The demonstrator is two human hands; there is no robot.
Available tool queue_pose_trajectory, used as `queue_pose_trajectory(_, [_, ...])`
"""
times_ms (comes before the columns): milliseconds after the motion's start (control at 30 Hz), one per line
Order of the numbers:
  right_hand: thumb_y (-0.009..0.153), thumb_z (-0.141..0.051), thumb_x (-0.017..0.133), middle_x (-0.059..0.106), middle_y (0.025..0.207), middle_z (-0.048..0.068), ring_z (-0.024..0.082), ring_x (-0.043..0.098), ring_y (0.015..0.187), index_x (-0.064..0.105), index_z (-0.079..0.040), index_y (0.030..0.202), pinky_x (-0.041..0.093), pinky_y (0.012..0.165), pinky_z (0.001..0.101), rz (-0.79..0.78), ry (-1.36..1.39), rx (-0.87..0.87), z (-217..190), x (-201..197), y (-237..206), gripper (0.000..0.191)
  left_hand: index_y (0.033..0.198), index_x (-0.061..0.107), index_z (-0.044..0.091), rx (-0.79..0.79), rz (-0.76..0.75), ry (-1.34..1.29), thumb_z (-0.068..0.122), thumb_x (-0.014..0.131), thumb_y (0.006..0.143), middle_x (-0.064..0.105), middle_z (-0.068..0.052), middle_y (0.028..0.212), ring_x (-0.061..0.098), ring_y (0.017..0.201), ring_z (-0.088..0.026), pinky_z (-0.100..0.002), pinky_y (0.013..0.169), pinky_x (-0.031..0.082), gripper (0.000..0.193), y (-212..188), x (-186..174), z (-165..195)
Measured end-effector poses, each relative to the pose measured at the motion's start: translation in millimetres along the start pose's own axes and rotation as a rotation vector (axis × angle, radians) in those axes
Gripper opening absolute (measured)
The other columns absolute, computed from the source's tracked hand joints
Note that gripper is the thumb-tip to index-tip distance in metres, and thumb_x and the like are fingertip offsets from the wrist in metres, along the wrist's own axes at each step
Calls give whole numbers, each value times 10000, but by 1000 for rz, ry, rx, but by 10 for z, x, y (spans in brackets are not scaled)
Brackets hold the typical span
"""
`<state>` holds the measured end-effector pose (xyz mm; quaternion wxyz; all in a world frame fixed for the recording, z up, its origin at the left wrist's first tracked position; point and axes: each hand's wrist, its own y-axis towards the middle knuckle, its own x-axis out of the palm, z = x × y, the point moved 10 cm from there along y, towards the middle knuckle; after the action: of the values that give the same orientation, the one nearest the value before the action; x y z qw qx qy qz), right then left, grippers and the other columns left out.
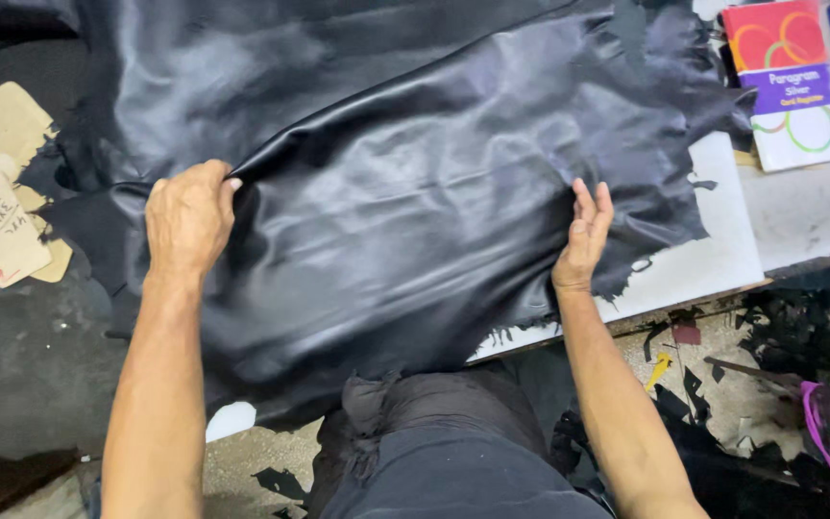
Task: The person repeatedly lifts, unfolds, and smooths a large black leather hide on a work table. They adjust the hide's position multiple times, spreading it flat with both hands and occasionally lifting it to reposition it.
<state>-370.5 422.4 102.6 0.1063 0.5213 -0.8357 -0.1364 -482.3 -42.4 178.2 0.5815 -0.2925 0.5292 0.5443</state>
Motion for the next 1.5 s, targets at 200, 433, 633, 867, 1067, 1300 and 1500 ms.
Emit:
queue_pose_trajectory(200, [1091, -382, 530, 501, 1577, 211, 268, 438, 1499, 275, 62, 1591, 264, 1304, 391, -31, 98, 31, 1, -134, -32, 715, 1077, 738, 63, 84, -105, -310, 114, 670, 911, 730, -138, 979, 701, 913, -346, -440, 799, 556, 186, -1045, -8, 1069])
queue_pose_trajectory(433, [1046, -232, 597, 487, 1538, 153, 269, 447, 1445, 232, 9, 1611, 277, 1281, 384, -55, 327, 61, 84, -354, -15, 714, 1054, 635, 87, -100, -488, -442, 173, 773, 769, 716, -118, 929, 686, 908, -347, -465, 771, 520, 328, -2773, 1054, 2233])
queue_pose_trajectory(633, [974, 9, 633, 547, 1267, 124, 286, 554, 1190, 441, 33, 1394, 499, 1104, 419, 1, 358, 318, 663, -650, -100, 463, 1173, 574, 100, -478, -320, -353, 7, 742, 735, 667, -143, 1029, 665, 993, -382, -481, 797, 532, 478, -3906, 1122, 2287])
queue_pose_trajectory(867, [1160, -200, 585, 578, 1135, 88, 257, 565, 1042, 605, 2, 1270, 499, 955, 425, -426, 382, 512, 810, -469, -659, 230, 1234, 601, 148, -816, -337, -349, 92, 761, 773, 656, -151, 1113, 661, 1003, -392, -493, 837, 534, 491, -5405, 1207, 1994])
queue_pose_trajectory(1067, [1128, -161, 608, 599, 1129, 89, 248, 593, 1016, 617, 8, 1251, 525, 931, 421, -646, 217, 719, 736, 1071, -2098, 209, 1080, 707, 92, -1048, -264, -361, 57, 735, 713, 652, -184, 1024, 645, 997, -406, -499, 850, 523, 370, -7218, 1005, 2062])
queue_pose_trajectory(1300, [1091, -116, 634, 623, 1123, 91, 237, 625, 987, 631, 16, 1228, 555, 903, 416, -965, 229, 688, 117, 2116, -3549, 189, 1014, 762, 100, -1266, 254, -278, -23, 610, 664, 687, -99, 920, 685, 897, -336, -448, 782, 554, 401, -9168, -211, 1689])
queue_pose_trajectory(1500, [1059, -77, 657, 644, 1117, 92, 227, 653, 961, 644, 22, 1208, 581, 880, 411, -1187, 380, 595, -1199, 3562, -5110, 179, 981, 815, 254, -1334, 234, 302, -26, 654, 606, 679, -96, 899, 663, 849, -351, -481, 687, 542, 495, -10110, -2604, 866])
